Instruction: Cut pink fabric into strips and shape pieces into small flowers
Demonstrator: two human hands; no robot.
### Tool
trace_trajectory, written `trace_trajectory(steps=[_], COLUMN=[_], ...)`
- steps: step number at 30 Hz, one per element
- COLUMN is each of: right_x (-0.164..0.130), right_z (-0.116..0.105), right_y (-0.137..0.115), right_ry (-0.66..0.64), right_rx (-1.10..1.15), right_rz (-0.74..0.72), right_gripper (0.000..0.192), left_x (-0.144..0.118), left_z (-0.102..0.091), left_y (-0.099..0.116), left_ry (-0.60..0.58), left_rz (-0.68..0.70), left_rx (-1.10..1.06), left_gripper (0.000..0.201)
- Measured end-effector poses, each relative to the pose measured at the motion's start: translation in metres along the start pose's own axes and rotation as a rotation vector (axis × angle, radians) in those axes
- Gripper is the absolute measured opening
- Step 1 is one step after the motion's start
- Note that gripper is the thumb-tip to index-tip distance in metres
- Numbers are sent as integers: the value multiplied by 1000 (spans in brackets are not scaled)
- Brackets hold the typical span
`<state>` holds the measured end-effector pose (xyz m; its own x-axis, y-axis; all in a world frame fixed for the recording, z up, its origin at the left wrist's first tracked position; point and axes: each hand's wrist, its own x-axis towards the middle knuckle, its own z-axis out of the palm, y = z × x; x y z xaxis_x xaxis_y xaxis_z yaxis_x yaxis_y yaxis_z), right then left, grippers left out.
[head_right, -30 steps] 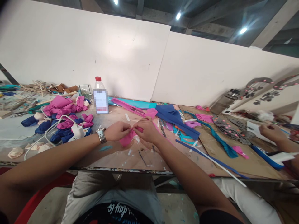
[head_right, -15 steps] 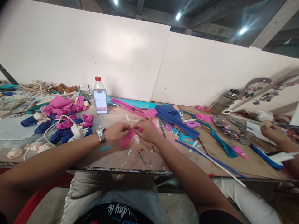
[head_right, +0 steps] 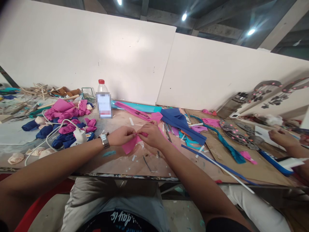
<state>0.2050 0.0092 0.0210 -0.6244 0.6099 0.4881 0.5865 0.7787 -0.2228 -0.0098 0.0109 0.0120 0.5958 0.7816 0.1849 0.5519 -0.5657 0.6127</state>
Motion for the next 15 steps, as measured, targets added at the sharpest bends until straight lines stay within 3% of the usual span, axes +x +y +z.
trace_trajectory(steps=[8,15], right_x=[1,1], right_z=[-1,-1], right_y=[-2,-1], right_ry=[11,16], right_rx=[-5,-11], right_rz=[-17,-20], right_gripper=[17,15], left_x=[3,3], left_z=[0,-4], left_y=[-3,-3], left_ry=[-48,-63], left_rz=[-47,-70], left_rx=[-172,-179], left_gripper=[25,28])
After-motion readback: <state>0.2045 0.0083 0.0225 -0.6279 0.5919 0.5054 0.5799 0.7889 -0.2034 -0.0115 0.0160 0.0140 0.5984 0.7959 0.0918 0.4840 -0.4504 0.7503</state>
